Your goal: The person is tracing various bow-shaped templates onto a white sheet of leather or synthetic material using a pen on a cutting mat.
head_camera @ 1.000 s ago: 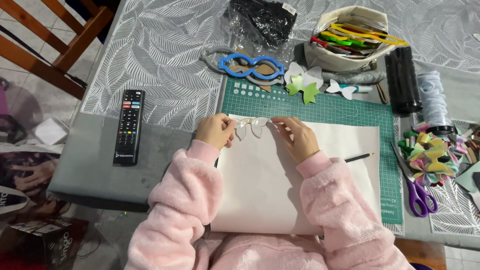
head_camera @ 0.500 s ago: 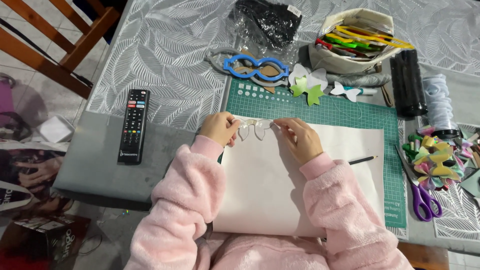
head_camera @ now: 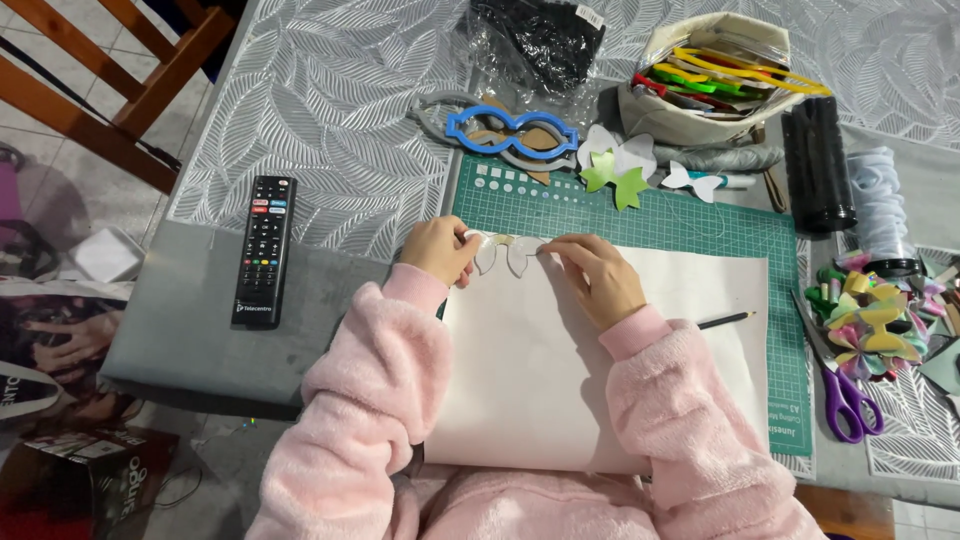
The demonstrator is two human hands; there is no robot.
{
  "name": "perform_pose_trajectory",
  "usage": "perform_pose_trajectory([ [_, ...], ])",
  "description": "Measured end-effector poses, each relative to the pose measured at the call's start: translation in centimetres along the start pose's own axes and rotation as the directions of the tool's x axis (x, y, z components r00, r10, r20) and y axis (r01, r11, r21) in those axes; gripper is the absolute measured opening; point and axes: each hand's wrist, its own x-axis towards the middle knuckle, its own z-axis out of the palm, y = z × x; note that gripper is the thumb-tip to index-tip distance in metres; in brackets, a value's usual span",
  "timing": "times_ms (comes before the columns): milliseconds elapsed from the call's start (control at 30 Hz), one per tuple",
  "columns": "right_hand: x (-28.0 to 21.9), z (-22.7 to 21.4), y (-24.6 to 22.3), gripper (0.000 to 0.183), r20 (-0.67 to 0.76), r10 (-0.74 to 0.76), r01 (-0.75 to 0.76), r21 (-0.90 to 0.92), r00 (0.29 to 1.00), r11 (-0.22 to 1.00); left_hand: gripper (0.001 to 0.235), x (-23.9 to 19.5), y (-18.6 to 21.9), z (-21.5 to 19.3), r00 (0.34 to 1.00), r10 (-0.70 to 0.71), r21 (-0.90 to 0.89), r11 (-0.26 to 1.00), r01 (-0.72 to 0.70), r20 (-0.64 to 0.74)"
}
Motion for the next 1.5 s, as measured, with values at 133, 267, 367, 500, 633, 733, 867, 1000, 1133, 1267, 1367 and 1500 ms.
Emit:
perform_pose_trajectory([
  [133,-0.3,0.4,0.5,0.029,0.008,-0.028,0.029,-0.087,1.000,0.996,0.019,-0.4,0.5,-0.2,1.000,-0.021,-0.011,1.000,0.021,0.000],
  [267,-0.3,0.5,0.6,0.032,0.024,-0.015,0.018,-0.116,1.000,0.993,0.018,-0.5,0.5,-0.2,1.000,-0.023,-0.005,1.000,0.023,-0.001],
  [367,-0.3,0.4,0.5,0.033,0.027,-0.005,0.008,-0.124,1.000,0.992,0.019,-0.6,0.3,-0.1,1.000,-0.016,0.011,1.000,0.016,-0.007],
  [500,-0.4,0.3,0.4,0.033,0.034,0.005,-0.001,-0.115,0.999,0.993,0.020,-1.2,-0.1,0.1,0.999,0.010,0.000,1.000,-0.010,-0.034],
  [633,-0.4,0.4,0.5,0.035,0.029,-0.020,0.024,-0.125,0.999,0.992,0.024,-1.8,-0.7,0.2,0.997,0.037,0.062,0.998,-0.032,-0.073],
  [733,-0.4,0.4,0.4,0.037,0.034,-0.022,0.026,-0.133,0.999,0.991,0.027,-2.2,-1.1,0.1,0.993,0.056,0.105,0.993,-0.045,-0.105],
  [867,-0.4,0.3,0.2,0.038,0.032,-0.030,0.035,-0.141,0.999,0.989,0.031,-2.7,-1.2,-0.1,0.993,0.041,0.091,0.995,-0.030,-0.114],
  [1000,-0.3,0.3,0.2,0.038,0.033,-0.023,0.028,-0.148,0.999,0.989,0.031,-2.8,-1.1,-0.1,0.993,0.015,0.082,0.997,-0.006,-0.114],
  [1133,0.1,0.1,-0.6,0.035,0.013,0.061,-0.060,-0.044,0.998,0.997,0.026,-2.8,-1.1,0.1,0.993,0.024,0.070,0.997,-0.016,-0.114],
  [1267,0.0,0.7,0.9,0.035,0.015,0.148,-0.149,0.148,0.989,0.978,0.019,-1.4,-3.7,1.5,0.958,0.196,0.104,0.979,-0.177,-0.211],
  [1367,-0.2,0.7,1.0,0.039,0.050,0.220,-0.224,0.320,0.974,0.921,0.017,-1.8,-3.1,1.3,0.900,0.338,0.111,0.941,-0.320,-0.276],
  [1500,-0.1,0.7,0.9,0.051,0.161,0.276,-0.316,0.591,0.948,0.742,0.016,-2.5,-1.6,1.0,0.916,0.318,-0.061,0.938,-0.342,-0.246],
])
